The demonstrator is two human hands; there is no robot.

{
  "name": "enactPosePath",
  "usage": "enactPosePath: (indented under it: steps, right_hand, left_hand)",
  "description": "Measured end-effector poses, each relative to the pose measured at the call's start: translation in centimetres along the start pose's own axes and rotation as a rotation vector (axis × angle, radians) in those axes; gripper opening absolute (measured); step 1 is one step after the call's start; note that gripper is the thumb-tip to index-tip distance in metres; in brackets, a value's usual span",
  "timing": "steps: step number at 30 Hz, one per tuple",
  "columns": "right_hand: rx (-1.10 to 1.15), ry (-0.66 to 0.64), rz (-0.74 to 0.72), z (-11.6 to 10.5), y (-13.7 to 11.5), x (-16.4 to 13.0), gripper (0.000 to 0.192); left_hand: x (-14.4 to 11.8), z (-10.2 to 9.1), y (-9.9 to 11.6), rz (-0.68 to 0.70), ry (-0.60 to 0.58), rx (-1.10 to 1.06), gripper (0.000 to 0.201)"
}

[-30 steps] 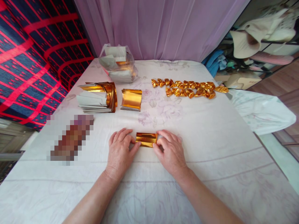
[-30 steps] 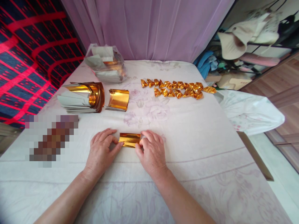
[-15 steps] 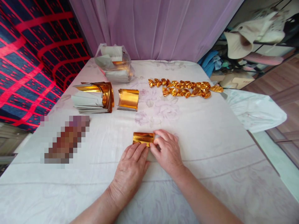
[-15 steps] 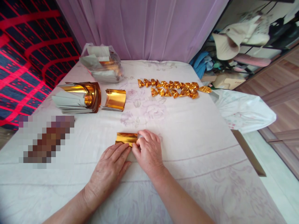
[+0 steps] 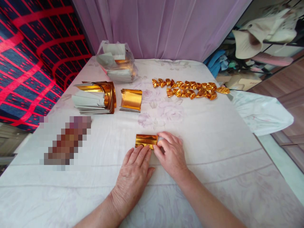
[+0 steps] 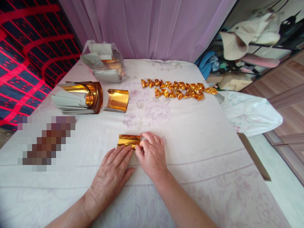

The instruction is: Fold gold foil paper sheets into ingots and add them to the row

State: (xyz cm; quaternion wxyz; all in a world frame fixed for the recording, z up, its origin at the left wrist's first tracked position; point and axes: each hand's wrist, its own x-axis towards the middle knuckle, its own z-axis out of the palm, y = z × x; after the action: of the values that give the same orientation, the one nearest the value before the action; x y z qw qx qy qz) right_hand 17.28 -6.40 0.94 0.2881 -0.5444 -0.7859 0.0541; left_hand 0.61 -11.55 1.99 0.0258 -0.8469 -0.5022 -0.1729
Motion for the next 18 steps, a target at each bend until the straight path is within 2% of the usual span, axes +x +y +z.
enactPosePath:
  steps: [18]
  right_hand:
    - [-0.011, 0.008, 0.007, 0.04, 0.02, 0.00, 0.017]
  left_hand:
    - [-0.05, 0.06, -0.37, -0.007, -0.041, -0.076, 0.041]
